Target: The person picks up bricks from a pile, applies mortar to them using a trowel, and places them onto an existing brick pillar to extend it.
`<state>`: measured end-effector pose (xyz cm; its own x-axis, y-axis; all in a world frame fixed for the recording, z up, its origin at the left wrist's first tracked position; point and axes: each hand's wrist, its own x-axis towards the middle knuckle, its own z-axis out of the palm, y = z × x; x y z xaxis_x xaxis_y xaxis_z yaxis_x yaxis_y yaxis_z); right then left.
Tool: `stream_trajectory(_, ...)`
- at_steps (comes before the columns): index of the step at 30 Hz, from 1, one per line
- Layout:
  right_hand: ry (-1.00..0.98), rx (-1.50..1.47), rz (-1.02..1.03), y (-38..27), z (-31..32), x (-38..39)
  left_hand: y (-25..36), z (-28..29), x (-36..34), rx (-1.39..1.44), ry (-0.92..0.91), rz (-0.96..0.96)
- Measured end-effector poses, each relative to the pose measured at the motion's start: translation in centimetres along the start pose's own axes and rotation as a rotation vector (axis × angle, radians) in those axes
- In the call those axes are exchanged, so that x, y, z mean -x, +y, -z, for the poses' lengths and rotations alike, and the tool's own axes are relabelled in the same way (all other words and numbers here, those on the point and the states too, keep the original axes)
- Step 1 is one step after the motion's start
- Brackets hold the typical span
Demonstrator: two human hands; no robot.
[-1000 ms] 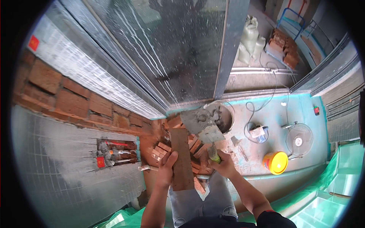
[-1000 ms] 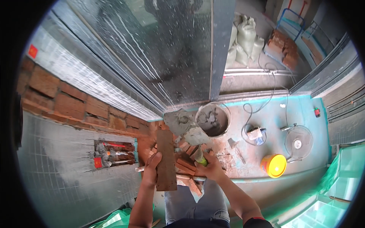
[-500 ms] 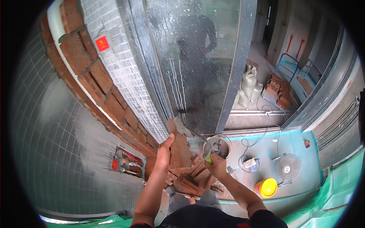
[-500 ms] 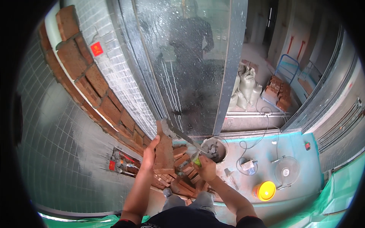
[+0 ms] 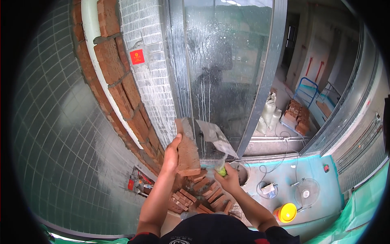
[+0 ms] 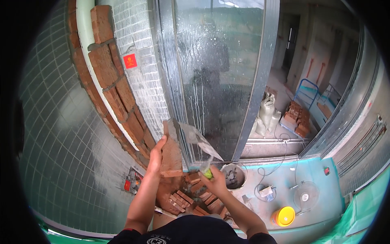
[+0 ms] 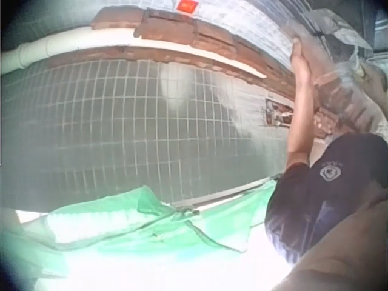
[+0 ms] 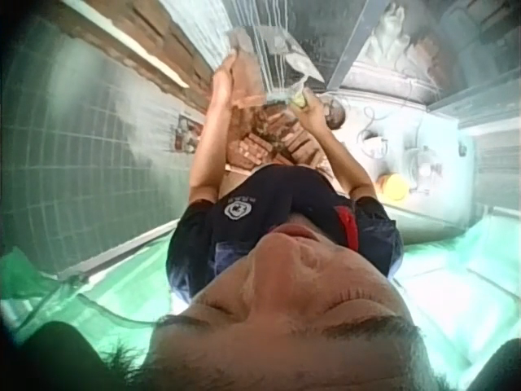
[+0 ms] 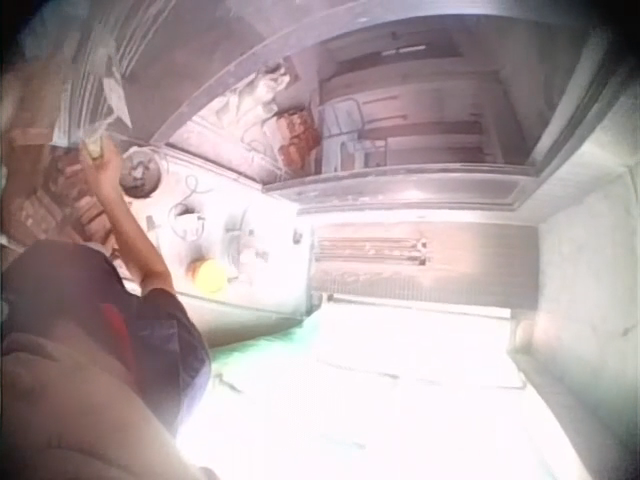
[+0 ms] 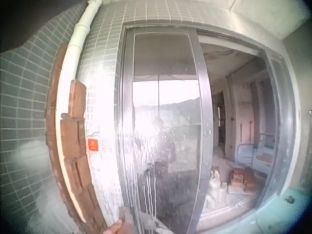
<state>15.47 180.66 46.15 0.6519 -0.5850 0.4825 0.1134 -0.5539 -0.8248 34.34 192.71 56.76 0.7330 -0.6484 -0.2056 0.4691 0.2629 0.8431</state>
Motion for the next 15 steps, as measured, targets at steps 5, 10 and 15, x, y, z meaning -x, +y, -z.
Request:
stream_trajectory(5,0.106,0.122,0.065,1.9,-5.2,-0.4,0.1,-3.3,0.2,0.013,-0.006,-0.078)
stream_trajectory(10,0.177,0.241,0.207,4.2,-5.5,2.1,1.1,-2.8,-1.0,-0.059,0.015,-0.088)
stream_trajectory(15,0.148,0.475,0.300,7.1,-2.0,3.1,2.5,-2.2,-1.2,-0.026,0.088,-0.157)
